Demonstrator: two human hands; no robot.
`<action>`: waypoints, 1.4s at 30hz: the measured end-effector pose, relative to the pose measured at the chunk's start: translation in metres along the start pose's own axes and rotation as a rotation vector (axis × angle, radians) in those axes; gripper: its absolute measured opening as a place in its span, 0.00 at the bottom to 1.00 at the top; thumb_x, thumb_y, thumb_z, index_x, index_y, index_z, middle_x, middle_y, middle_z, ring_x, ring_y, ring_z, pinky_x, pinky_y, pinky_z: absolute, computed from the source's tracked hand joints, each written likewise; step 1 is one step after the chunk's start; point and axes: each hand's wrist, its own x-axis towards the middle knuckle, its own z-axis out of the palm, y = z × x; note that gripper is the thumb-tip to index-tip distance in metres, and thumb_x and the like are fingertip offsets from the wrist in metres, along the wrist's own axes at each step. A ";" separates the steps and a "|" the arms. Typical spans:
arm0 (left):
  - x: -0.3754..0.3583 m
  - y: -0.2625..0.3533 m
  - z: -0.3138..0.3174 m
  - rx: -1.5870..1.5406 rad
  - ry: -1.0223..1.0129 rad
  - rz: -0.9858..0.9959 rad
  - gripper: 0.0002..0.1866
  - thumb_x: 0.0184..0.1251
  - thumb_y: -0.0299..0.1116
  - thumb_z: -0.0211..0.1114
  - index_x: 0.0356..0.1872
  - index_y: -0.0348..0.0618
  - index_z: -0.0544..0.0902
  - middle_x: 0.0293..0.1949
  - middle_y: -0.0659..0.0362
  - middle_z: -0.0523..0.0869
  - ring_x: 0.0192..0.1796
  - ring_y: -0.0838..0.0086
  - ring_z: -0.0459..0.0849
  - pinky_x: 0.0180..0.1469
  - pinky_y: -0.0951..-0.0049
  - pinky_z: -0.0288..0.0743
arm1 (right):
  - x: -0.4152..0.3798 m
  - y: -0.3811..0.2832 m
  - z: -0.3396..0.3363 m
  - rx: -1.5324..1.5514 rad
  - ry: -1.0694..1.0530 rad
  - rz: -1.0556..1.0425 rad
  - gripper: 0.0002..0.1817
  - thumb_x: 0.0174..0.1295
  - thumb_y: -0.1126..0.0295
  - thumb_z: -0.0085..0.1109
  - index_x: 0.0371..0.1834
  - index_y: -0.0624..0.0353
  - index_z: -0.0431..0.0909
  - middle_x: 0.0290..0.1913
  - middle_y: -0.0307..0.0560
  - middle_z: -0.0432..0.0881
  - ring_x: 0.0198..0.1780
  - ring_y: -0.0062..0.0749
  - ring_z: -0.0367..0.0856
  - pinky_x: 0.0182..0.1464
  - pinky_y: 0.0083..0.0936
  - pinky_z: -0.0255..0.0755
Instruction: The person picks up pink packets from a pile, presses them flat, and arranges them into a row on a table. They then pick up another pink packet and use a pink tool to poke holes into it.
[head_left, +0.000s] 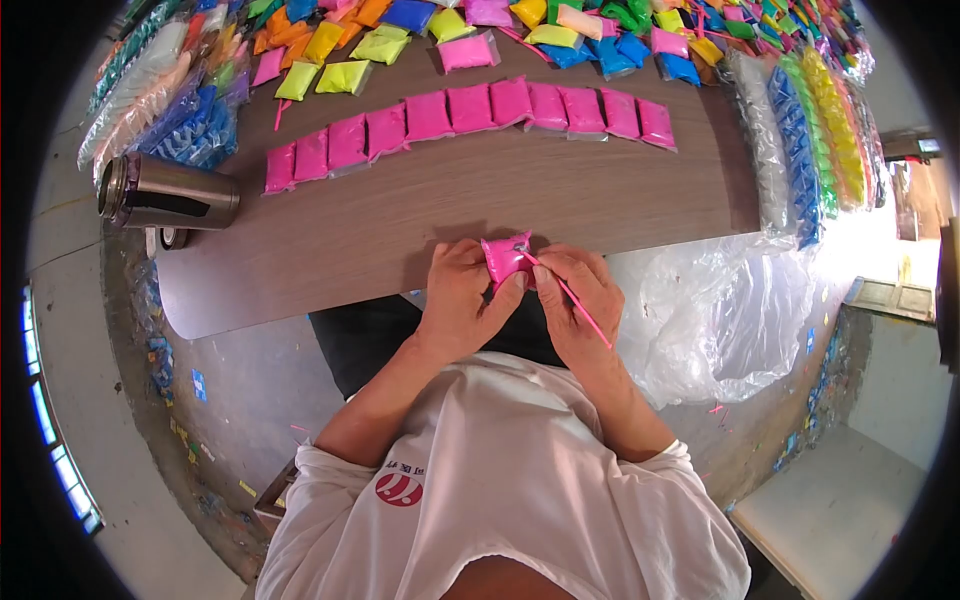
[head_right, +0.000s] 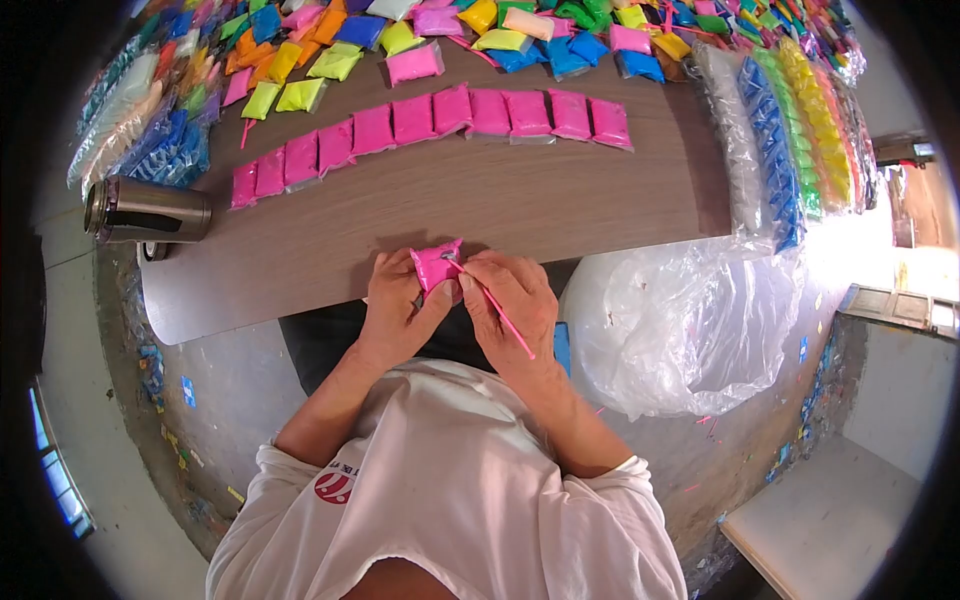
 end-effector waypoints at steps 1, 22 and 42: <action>0.000 0.001 0.002 0.010 0.026 -0.001 0.10 0.70 0.39 0.65 0.41 0.44 0.87 0.36 0.58 0.87 0.42 0.62 0.79 0.49 0.60 0.65 | 0.002 0.001 0.001 -0.046 0.007 -0.067 0.09 0.59 0.76 0.71 0.42 0.59 0.85 0.41 0.46 0.87 0.38 0.39 0.82 0.43 0.32 0.75; 0.004 0.000 0.011 0.121 0.041 -0.007 0.13 0.71 0.40 0.63 0.33 0.40 0.87 0.33 0.55 0.85 0.40 0.59 0.79 0.48 0.58 0.66 | 0.021 0.033 -0.003 -0.258 -0.063 -0.164 0.10 0.55 0.74 0.72 0.40 0.55 0.85 0.41 0.42 0.85 0.40 0.40 0.79 0.44 0.36 0.71; 0.002 -0.001 0.013 0.151 0.068 0.036 0.08 0.59 0.35 0.69 0.28 0.42 0.84 0.31 0.57 0.85 0.35 0.62 0.77 0.42 0.61 0.64 | 0.029 0.030 -0.001 -0.288 -0.138 -0.200 0.07 0.56 0.75 0.71 0.38 0.57 0.85 0.39 0.45 0.85 0.40 0.44 0.81 0.46 0.37 0.72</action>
